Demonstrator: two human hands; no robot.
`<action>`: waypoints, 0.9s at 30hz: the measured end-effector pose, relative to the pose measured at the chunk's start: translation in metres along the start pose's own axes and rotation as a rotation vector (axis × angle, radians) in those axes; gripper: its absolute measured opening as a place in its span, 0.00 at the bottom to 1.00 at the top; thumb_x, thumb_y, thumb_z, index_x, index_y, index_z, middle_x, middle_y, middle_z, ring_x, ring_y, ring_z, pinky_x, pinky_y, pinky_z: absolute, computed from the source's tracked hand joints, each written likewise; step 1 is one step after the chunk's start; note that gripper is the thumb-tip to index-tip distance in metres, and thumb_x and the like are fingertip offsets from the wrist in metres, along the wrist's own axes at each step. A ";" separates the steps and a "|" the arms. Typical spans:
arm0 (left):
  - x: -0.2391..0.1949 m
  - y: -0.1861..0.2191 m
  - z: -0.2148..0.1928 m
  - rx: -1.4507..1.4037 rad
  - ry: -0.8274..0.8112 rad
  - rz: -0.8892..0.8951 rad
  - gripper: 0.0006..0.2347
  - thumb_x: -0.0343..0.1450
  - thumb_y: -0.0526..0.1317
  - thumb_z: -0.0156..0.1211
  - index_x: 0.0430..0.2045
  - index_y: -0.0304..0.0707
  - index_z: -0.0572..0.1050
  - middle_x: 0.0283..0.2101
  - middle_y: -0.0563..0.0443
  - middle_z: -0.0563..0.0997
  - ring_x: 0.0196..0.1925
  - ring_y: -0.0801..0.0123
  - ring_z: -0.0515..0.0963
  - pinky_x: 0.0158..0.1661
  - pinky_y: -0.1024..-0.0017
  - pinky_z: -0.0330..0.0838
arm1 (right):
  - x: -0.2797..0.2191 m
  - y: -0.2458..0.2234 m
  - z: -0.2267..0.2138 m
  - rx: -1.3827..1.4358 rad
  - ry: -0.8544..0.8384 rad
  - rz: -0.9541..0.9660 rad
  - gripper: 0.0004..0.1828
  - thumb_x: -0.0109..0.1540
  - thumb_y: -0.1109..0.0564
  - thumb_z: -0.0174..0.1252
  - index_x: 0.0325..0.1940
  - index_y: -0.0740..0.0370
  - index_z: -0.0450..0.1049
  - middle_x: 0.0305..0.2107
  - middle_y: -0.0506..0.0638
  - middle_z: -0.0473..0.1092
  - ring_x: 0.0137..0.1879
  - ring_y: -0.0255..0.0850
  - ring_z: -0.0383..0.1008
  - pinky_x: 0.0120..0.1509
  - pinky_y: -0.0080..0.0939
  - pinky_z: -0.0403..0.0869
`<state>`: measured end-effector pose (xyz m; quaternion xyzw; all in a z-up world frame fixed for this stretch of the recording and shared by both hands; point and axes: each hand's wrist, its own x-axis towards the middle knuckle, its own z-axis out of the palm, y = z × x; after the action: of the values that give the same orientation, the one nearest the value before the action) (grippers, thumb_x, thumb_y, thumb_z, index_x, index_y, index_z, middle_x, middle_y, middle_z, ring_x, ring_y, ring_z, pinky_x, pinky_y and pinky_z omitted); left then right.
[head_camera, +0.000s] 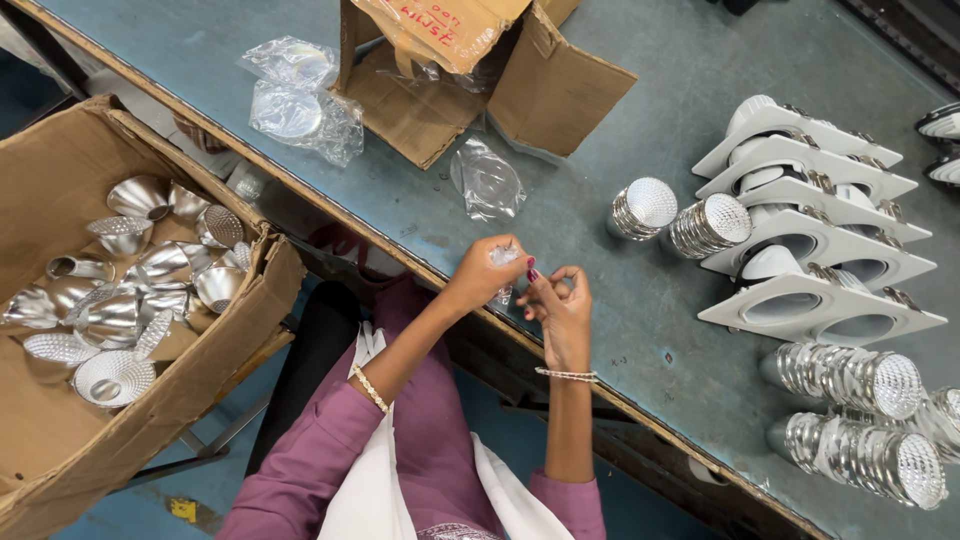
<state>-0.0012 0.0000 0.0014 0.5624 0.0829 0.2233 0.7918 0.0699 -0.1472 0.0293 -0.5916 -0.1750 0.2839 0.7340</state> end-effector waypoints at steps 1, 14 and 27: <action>0.000 -0.001 -0.001 -0.001 0.011 -0.001 0.06 0.72 0.37 0.63 0.26 0.36 0.75 0.20 0.59 0.73 0.20 0.84 0.69 0.21 0.80 0.62 | 0.001 -0.002 -0.001 0.015 -0.030 -0.001 0.12 0.66 0.64 0.58 0.46 0.62 0.59 0.31 0.56 0.73 0.33 0.42 0.78 0.31 0.34 0.70; 0.001 0.001 -0.003 0.004 0.001 0.017 0.06 0.72 0.37 0.63 0.27 0.35 0.75 0.21 0.59 0.74 0.23 0.84 0.70 0.24 0.80 0.64 | -0.007 -0.012 -0.006 0.123 -0.139 0.075 0.10 0.66 0.63 0.52 0.46 0.62 0.58 0.35 0.56 0.73 0.40 0.45 0.78 0.42 0.39 0.77; 0.002 -0.002 -0.003 0.017 -0.031 -0.007 0.07 0.72 0.36 0.63 0.25 0.35 0.74 0.20 0.59 0.73 0.21 0.83 0.69 0.22 0.79 0.62 | 0.003 0.003 -0.001 -0.023 0.042 0.026 0.12 0.64 0.67 0.54 0.38 0.59 0.56 0.25 0.54 0.71 0.30 0.42 0.76 0.33 0.37 0.73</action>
<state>-0.0002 0.0023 -0.0016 0.5724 0.0745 0.2111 0.7888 0.0724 -0.1458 0.0254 -0.6081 -0.1552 0.2790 0.7268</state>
